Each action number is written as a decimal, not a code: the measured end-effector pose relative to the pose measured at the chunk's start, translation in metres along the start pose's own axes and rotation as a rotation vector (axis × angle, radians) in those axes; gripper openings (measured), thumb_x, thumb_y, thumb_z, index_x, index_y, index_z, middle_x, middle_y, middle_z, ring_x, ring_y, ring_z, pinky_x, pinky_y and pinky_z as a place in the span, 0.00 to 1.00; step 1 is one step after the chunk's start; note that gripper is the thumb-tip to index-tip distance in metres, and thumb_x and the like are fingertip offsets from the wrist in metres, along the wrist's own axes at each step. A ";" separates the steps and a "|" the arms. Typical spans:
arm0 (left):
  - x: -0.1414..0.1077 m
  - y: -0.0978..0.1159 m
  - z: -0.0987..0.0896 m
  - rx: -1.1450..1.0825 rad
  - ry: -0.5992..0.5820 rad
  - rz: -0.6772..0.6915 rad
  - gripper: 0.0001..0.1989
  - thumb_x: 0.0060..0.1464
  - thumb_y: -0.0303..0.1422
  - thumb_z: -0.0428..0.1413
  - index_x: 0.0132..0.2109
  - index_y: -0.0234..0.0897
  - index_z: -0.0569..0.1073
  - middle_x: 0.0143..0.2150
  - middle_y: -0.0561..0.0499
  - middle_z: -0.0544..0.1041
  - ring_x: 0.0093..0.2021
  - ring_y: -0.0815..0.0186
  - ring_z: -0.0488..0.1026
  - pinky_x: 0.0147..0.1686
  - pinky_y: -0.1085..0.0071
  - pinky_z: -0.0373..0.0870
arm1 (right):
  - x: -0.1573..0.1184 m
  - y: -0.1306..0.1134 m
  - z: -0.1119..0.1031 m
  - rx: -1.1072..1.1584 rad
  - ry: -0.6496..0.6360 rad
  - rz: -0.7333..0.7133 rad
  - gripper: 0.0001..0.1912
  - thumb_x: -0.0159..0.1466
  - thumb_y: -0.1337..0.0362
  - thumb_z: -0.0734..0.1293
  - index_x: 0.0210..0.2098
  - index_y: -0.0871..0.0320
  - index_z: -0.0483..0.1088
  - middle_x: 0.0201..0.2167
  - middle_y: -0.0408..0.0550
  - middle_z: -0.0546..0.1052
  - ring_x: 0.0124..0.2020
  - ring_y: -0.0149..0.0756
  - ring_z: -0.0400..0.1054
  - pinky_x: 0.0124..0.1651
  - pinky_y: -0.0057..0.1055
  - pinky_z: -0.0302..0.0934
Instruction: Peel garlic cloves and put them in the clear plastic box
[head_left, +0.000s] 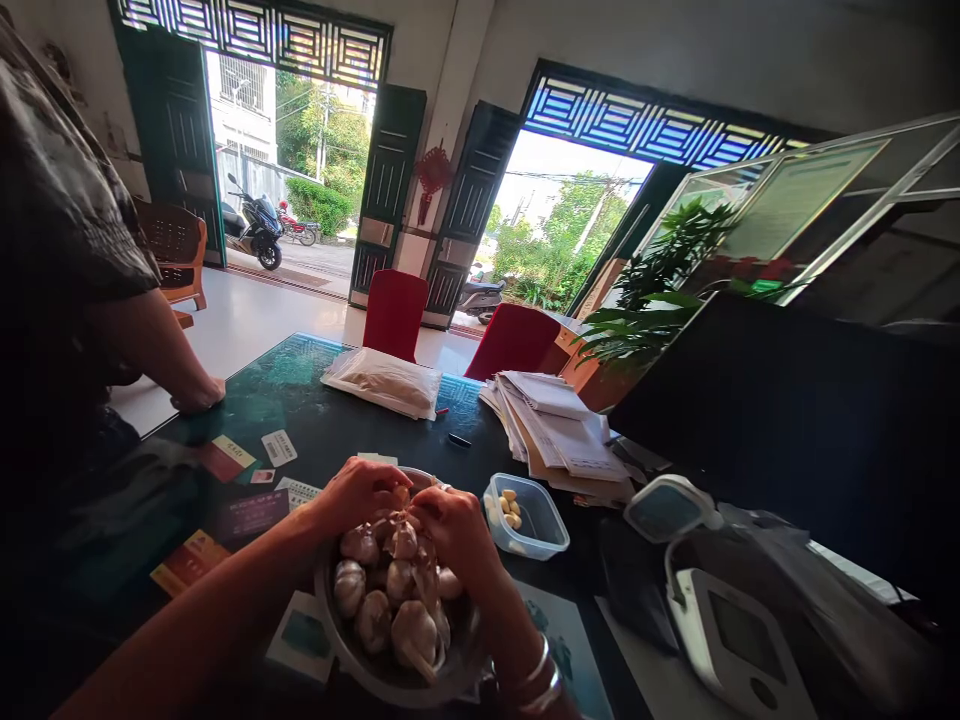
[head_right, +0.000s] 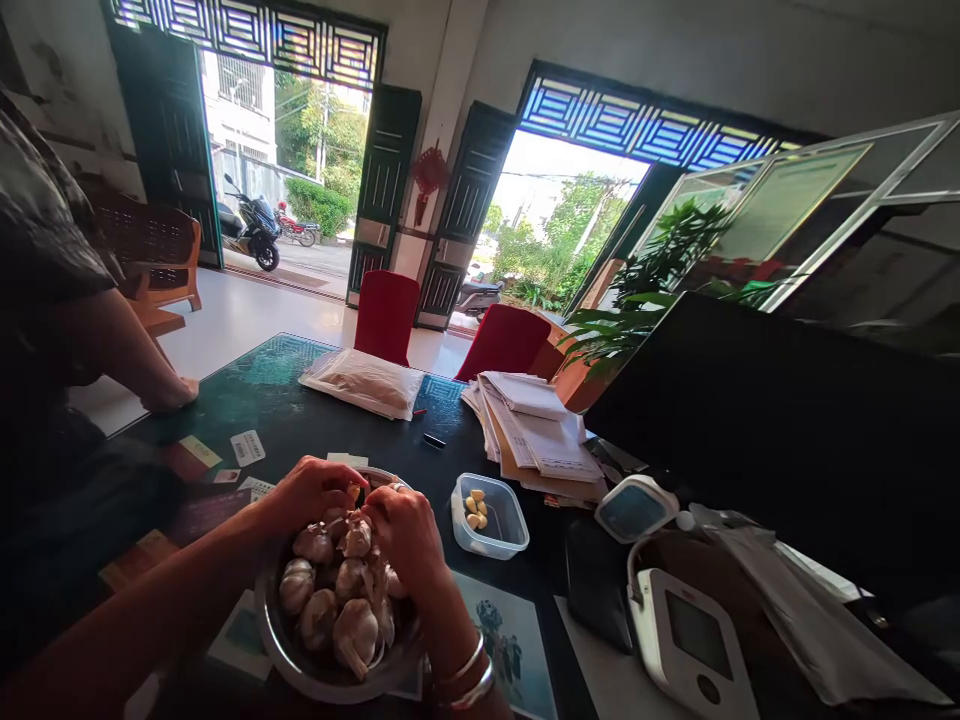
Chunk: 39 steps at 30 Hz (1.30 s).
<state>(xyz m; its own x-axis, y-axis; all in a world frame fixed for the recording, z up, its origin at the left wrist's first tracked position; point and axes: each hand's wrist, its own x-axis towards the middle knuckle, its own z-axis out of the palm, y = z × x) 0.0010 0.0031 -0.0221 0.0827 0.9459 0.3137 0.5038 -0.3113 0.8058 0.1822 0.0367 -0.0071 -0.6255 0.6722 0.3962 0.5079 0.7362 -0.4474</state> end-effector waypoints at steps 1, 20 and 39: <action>0.000 0.001 0.000 0.011 -0.006 0.016 0.12 0.46 0.26 0.55 0.39 0.33 0.78 0.27 0.52 0.77 0.27 0.69 0.70 0.29 0.77 0.64 | 0.000 0.000 0.000 0.014 0.023 0.002 0.08 0.57 0.73 0.65 0.27 0.55 0.74 0.26 0.43 0.77 0.29 0.33 0.70 0.34 0.27 0.58; -0.001 0.004 0.003 0.111 -0.068 0.203 0.12 0.53 0.29 0.55 0.44 0.38 0.78 0.32 0.49 0.76 0.30 0.70 0.71 0.32 0.76 0.65 | 0.000 -0.007 -0.001 0.124 0.096 -0.042 0.08 0.60 0.72 0.64 0.32 0.55 0.75 0.28 0.45 0.78 0.30 0.34 0.70 0.34 0.27 0.60; -0.003 0.006 0.005 0.147 0.067 0.191 0.07 0.47 0.25 0.58 0.34 0.36 0.80 0.30 0.49 0.79 0.29 0.68 0.73 0.31 0.75 0.66 | -0.005 -0.008 0.002 0.000 0.067 -0.086 0.08 0.63 0.69 0.61 0.35 0.56 0.71 0.29 0.45 0.77 0.30 0.33 0.70 0.35 0.27 0.60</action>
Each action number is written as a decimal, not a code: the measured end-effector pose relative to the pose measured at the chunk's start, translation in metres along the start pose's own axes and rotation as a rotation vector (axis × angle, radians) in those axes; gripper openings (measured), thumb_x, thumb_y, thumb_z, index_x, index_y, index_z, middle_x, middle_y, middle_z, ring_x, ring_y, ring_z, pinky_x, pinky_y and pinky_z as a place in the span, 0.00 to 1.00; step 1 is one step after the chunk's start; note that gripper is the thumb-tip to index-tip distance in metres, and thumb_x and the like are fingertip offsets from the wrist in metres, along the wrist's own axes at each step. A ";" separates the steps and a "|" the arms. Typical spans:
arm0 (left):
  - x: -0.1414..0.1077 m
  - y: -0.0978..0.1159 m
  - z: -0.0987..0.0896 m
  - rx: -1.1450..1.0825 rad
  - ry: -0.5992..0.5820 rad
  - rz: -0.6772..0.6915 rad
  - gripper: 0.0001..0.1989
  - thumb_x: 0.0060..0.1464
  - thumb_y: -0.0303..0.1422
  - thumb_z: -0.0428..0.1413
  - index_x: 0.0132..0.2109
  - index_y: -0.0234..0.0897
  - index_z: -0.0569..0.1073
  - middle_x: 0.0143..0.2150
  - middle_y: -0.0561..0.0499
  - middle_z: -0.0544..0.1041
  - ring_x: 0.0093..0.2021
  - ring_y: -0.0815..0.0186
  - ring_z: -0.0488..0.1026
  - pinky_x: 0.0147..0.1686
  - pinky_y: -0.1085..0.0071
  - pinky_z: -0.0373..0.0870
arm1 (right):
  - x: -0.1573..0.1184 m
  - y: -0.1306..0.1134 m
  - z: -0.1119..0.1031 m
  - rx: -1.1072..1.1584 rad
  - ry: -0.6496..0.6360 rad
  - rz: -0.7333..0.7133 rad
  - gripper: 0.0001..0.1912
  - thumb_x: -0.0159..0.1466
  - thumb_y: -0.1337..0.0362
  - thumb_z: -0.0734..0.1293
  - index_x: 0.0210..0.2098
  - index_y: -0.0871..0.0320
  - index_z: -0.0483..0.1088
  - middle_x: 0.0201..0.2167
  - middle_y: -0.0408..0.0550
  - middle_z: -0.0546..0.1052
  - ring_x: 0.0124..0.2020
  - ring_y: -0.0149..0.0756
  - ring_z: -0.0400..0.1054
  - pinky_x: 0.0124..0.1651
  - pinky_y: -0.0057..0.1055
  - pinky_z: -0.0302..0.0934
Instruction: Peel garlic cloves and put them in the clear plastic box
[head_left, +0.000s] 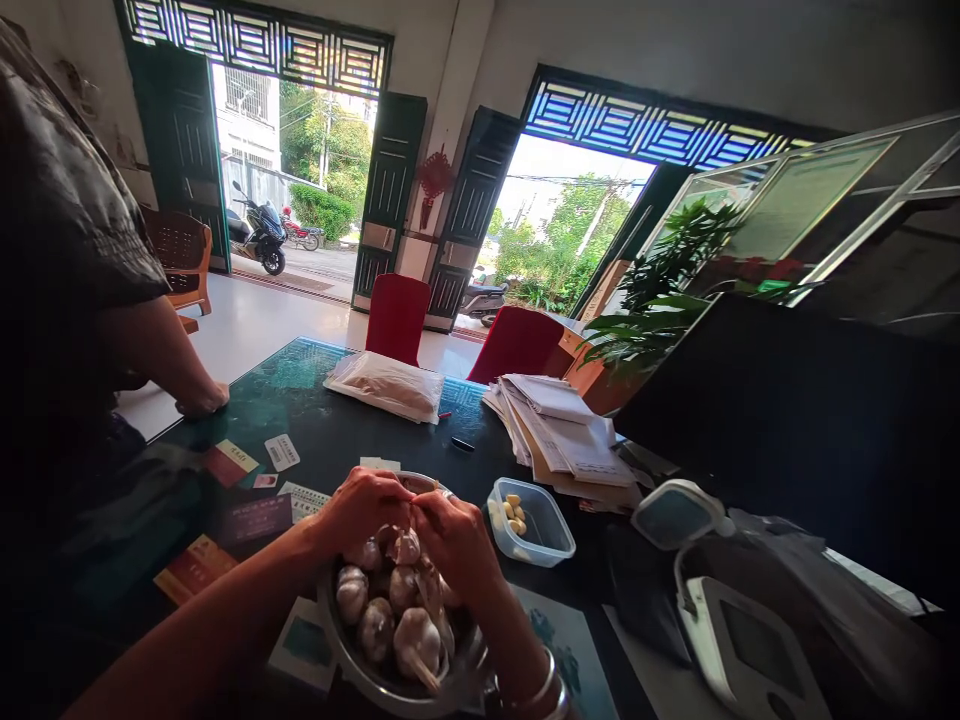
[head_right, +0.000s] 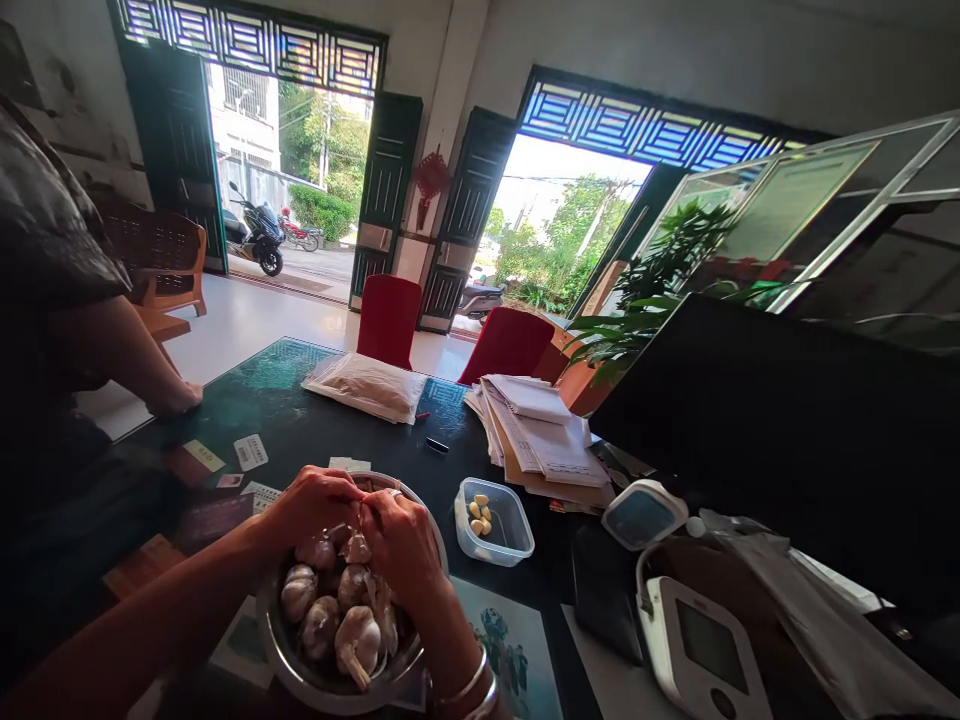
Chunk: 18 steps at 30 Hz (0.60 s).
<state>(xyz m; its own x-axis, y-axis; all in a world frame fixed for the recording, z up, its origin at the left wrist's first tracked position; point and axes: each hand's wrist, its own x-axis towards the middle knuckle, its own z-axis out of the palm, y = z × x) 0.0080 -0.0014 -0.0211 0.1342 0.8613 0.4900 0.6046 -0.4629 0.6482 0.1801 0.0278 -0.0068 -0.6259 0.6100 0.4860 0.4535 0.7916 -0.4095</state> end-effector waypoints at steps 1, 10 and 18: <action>0.000 0.000 0.000 -0.001 -0.005 0.002 0.06 0.48 0.26 0.58 0.34 0.36 0.80 0.31 0.48 0.79 0.29 0.67 0.74 0.32 0.75 0.67 | 0.000 0.000 0.000 -0.011 -0.003 0.000 0.08 0.63 0.69 0.61 0.34 0.56 0.71 0.29 0.45 0.76 0.30 0.33 0.70 0.34 0.27 0.59; 0.001 -0.001 0.002 -0.024 -0.025 0.017 0.07 0.46 0.23 0.58 0.33 0.35 0.80 0.30 0.48 0.79 0.29 0.67 0.74 0.32 0.75 0.66 | 0.000 0.002 0.004 -0.084 0.026 -0.026 0.09 0.63 0.70 0.58 0.31 0.57 0.68 0.26 0.45 0.74 0.28 0.33 0.68 0.32 0.27 0.57; 0.000 -0.005 0.006 -0.379 -0.070 -0.176 0.23 0.45 0.24 0.57 0.51 0.34 0.73 0.30 0.51 0.78 0.29 0.68 0.72 0.31 0.73 0.68 | 0.001 0.002 0.002 -0.032 0.048 0.034 0.07 0.64 0.69 0.59 0.30 0.57 0.66 0.29 0.45 0.74 0.31 0.34 0.67 0.35 0.28 0.57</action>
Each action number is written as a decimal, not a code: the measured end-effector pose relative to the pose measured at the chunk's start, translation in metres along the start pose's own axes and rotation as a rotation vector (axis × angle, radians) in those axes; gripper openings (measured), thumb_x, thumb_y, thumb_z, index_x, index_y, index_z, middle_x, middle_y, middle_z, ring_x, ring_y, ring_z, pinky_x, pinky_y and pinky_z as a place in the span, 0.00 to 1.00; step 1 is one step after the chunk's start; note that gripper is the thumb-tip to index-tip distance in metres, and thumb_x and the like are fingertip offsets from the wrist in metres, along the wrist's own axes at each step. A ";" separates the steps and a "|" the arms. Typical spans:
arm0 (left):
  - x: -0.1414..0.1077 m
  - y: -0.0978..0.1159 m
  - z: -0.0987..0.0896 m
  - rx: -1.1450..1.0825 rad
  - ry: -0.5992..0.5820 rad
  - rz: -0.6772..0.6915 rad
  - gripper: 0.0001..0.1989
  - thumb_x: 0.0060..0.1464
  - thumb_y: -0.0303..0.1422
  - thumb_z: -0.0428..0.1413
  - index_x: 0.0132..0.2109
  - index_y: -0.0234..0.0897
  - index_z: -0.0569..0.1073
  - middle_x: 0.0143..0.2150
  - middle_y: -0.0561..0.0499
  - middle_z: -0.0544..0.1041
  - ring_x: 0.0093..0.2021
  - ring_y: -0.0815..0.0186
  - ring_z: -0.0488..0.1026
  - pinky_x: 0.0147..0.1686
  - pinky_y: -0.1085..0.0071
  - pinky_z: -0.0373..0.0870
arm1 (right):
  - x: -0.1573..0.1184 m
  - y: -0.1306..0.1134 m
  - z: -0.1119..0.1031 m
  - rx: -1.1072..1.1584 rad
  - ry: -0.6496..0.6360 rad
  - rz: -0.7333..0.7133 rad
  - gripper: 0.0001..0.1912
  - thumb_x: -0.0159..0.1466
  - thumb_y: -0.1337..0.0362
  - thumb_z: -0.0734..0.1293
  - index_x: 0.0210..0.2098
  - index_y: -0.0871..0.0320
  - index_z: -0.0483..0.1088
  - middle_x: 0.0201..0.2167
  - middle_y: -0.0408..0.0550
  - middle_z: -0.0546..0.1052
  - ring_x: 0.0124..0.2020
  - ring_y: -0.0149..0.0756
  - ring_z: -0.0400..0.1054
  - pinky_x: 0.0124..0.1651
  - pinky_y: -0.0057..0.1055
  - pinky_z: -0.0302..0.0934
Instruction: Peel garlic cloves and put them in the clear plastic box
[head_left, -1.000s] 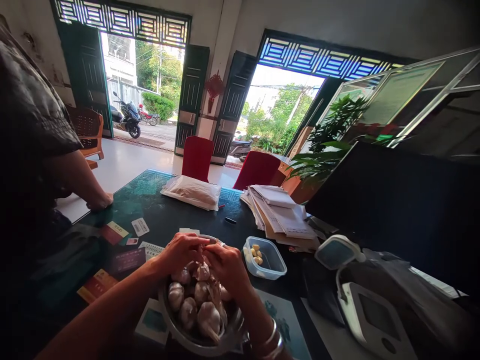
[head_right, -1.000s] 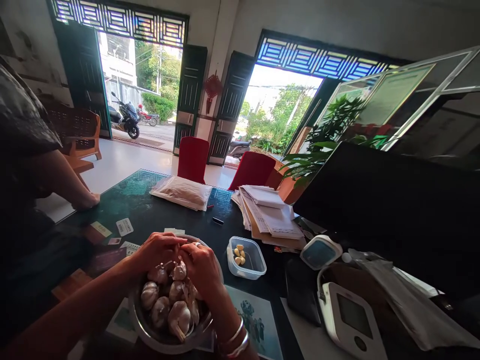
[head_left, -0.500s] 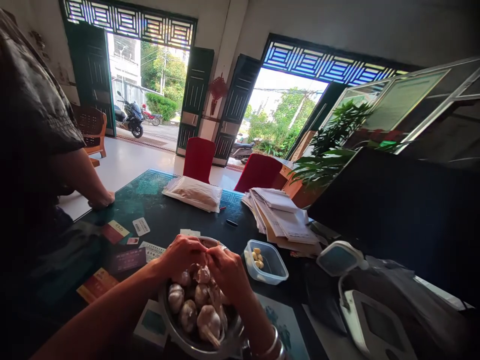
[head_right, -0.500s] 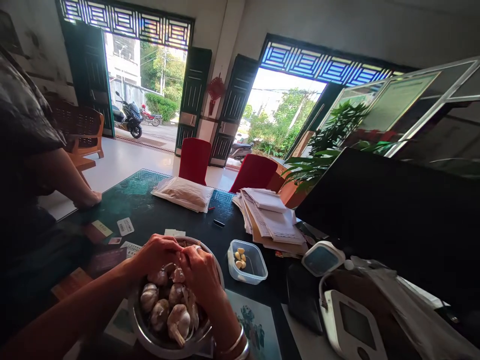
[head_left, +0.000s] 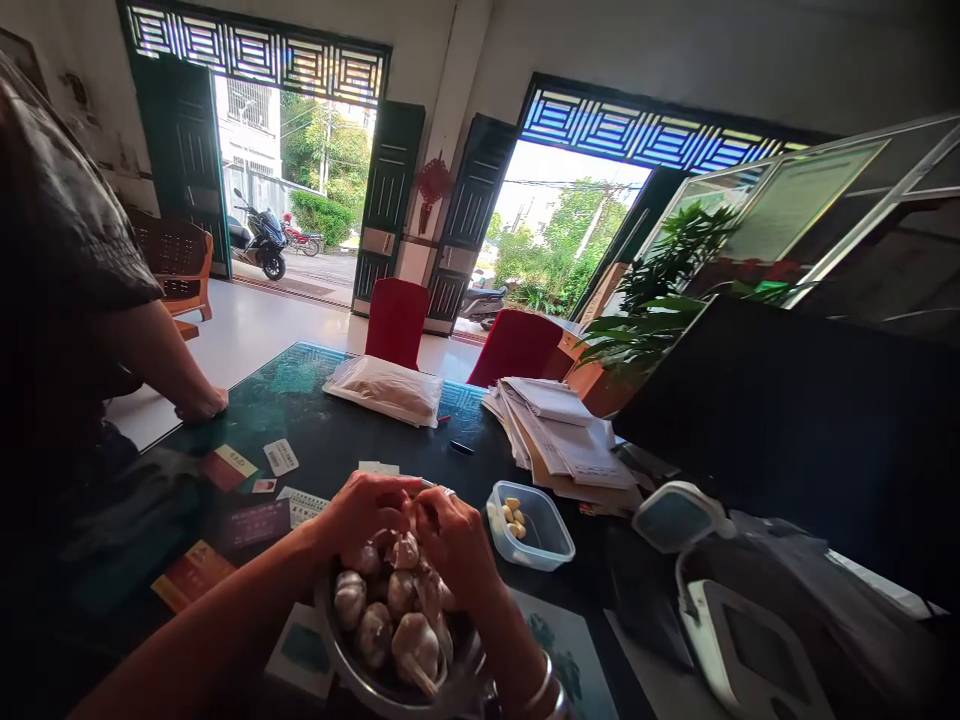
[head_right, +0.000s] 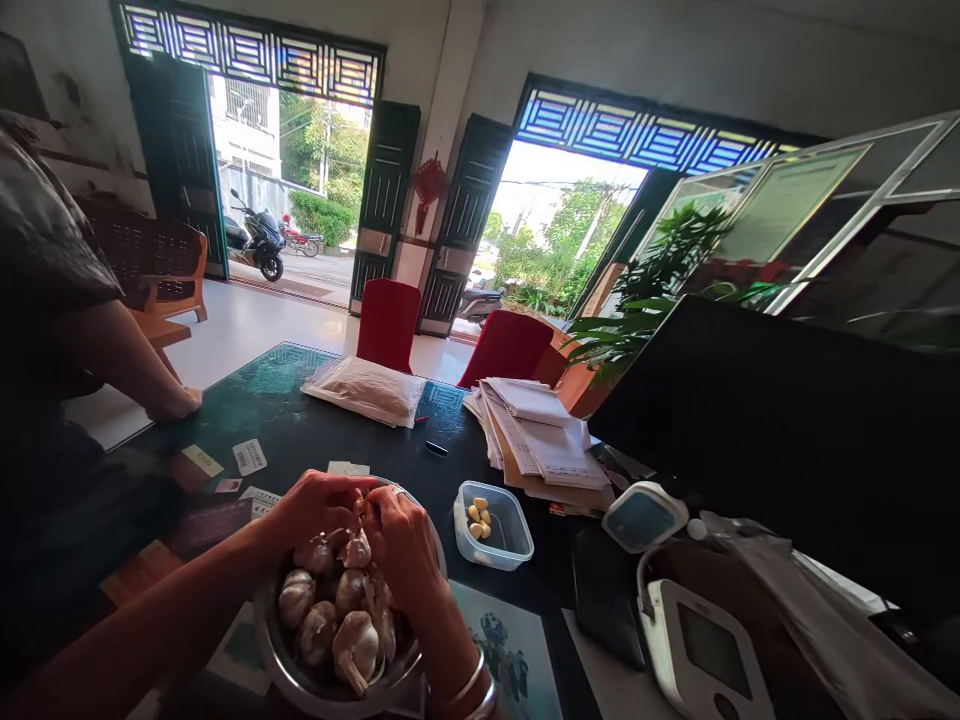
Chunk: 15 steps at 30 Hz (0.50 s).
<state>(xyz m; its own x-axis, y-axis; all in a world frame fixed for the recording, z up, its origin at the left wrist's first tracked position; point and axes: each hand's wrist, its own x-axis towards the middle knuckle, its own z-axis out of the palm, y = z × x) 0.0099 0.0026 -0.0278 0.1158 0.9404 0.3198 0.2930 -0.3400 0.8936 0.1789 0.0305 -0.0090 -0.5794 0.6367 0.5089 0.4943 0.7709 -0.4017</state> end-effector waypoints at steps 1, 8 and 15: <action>0.000 -0.001 0.001 -0.081 0.005 -0.033 0.25 0.44 0.25 0.58 0.52 0.33 0.72 0.31 0.50 0.78 0.29 0.68 0.72 0.31 0.73 0.69 | 0.000 0.000 0.000 0.000 0.003 0.000 0.08 0.64 0.68 0.59 0.30 0.57 0.66 0.29 0.45 0.74 0.30 0.34 0.67 0.34 0.28 0.57; -0.002 0.000 0.003 -0.149 0.043 -0.030 0.22 0.47 0.31 0.59 0.51 0.31 0.73 0.31 0.47 0.78 0.30 0.67 0.73 0.33 0.71 0.70 | 0.000 -0.001 0.000 0.002 -0.006 -0.013 0.07 0.63 0.71 0.60 0.29 0.57 0.66 0.28 0.44 0.74 0.30 0.33 0.67 0.34 0.27 0.57; -0.002 0.001 0.004 -0.183 0.022 -0.009 0.24 0.47 0.31 0.59 0.53 0.31 0.71 0.36 0.45 0.79 0.35 0.63 0.75 0.37 0.68 0.72 | 0.002 0.000 -0.002 -0.053 0.028 0.004 0.08 0.63 0.70 0.59 0.28 0.57 0.66 0.26 0.44 0.73 0.29 0.33 0.68 0.33 0.27 0.57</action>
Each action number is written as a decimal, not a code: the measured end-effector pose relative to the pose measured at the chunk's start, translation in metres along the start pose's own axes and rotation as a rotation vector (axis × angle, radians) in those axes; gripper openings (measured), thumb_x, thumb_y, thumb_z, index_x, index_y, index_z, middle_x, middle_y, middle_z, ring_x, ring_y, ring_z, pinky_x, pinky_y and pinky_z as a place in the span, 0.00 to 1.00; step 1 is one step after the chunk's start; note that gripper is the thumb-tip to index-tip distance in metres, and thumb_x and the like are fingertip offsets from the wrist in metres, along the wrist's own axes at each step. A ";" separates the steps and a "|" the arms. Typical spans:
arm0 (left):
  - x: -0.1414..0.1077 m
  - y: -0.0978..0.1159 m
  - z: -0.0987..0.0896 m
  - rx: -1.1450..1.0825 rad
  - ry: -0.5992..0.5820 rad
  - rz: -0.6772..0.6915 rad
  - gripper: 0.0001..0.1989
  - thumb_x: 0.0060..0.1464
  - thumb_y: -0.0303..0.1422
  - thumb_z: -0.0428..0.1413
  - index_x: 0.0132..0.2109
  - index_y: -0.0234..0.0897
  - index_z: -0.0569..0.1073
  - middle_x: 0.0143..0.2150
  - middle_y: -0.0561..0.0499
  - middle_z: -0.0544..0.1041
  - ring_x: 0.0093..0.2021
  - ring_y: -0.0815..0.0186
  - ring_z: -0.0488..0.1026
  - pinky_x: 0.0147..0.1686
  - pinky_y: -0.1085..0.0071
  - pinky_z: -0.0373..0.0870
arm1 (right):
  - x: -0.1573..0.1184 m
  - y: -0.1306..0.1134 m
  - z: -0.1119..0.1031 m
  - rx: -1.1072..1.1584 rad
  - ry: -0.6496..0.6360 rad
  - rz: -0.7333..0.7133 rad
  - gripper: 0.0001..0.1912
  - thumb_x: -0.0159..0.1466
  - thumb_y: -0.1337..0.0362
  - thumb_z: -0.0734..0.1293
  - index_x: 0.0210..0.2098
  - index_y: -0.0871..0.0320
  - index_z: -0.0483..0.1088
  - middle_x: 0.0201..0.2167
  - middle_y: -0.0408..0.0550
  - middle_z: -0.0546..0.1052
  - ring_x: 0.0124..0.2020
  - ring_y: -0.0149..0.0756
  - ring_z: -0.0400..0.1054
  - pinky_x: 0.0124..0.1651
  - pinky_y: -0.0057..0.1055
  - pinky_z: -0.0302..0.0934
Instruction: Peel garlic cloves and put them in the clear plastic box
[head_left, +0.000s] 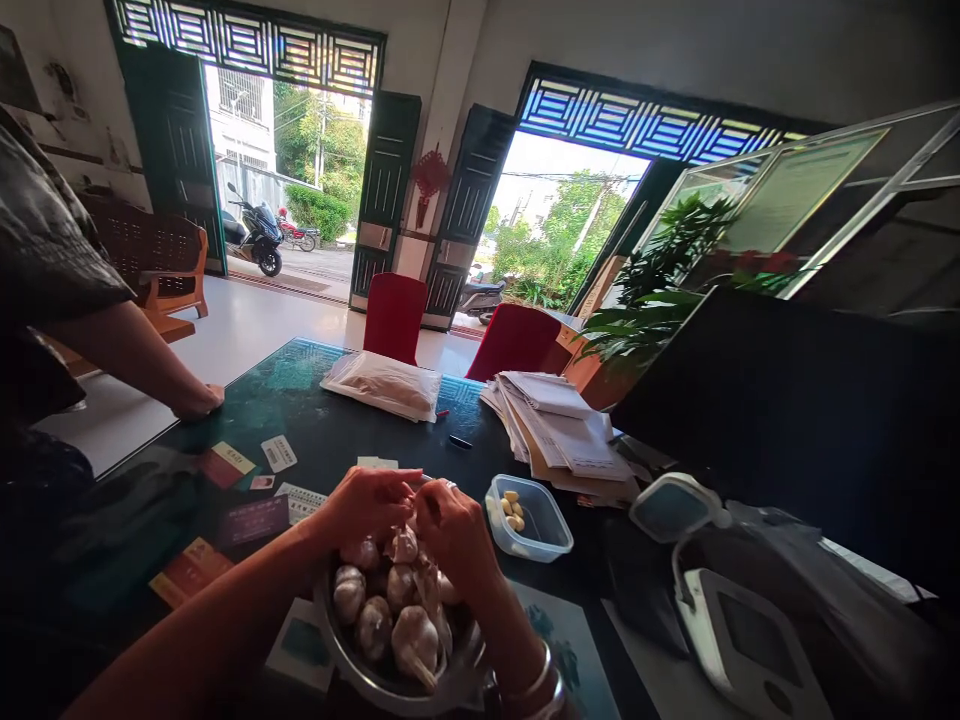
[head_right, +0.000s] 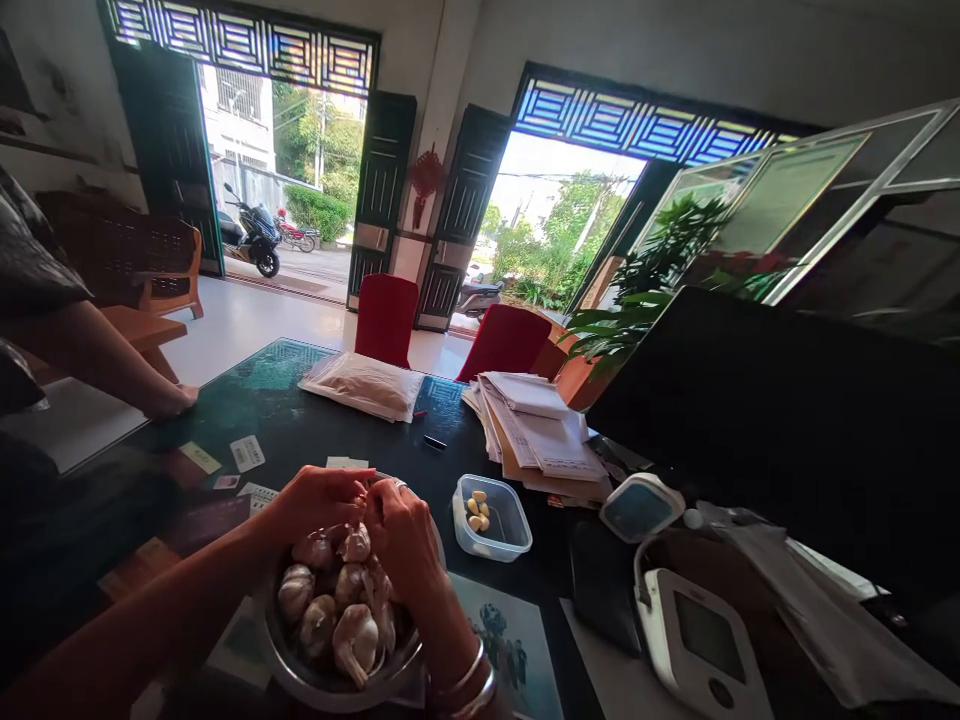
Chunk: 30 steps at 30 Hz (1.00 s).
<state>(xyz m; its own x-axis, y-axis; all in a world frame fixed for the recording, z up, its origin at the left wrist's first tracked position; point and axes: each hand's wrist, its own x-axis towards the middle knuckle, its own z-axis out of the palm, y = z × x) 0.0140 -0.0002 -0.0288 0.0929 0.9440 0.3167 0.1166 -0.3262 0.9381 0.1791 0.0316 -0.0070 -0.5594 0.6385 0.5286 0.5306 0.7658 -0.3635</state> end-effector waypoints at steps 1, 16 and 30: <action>0.000 0.000 0.000 -0.029 -0.016 -0.007 0.25 0.47 0.31 0.59 0.54 0.31 0.70 0.36 0.45 0.79 0.36 0.63 0.75 0.38 0.67 0.72 | 0.000 0.001 0.000 -0.006 0.003 0.006 0.09 0.63 0.70 0.59 0.28 0.57 0.66 0.26 0.44 0.73 0.29 0.33 0.68 0.33 0.27 0.57; 0.002 -0.006 -0.001 -0.158 -0.082 -0.001 0.28 0.51 0.26 0.55 0.60 0.34 0.61 0.47 0.42 0.76 0.45 0.59 0.74 0.44 0.64 0.70 | 0.001 0.000 0.001 0.112 -0.005 0.029 0.08 0.64 0.68 0.60 0.34 0.56 0.71 0.33 0.46 0.76 0.34 0.35 0.70 0.38 0.29 0.60; -0.001 0.007 -0.003 0.199 -0.044 0.095 0.34 0.44 0.19 0.53 0.61 0.36 0.60 0.40 0.49 0.79 0.36 0.65 0.76 0.38 0.71 0.72 | 0.003 0.005 0.002 0.215 -0.107 -0.081 0.09 0.63 0.70 0.62 0.37 0.55 0.73 0.38 0.48 0.77 0.38 0.36 0.71 0.42 0.30 0.63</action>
<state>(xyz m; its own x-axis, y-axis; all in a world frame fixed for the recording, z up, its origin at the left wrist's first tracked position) 0.0121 -0.0031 -0.0218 0.1552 0.9068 0.3920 0.2977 -0.4213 0.8567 0.1792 0.0371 -0.0088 -0.6647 0.5702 0.4828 0.3397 0.8062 -0.4844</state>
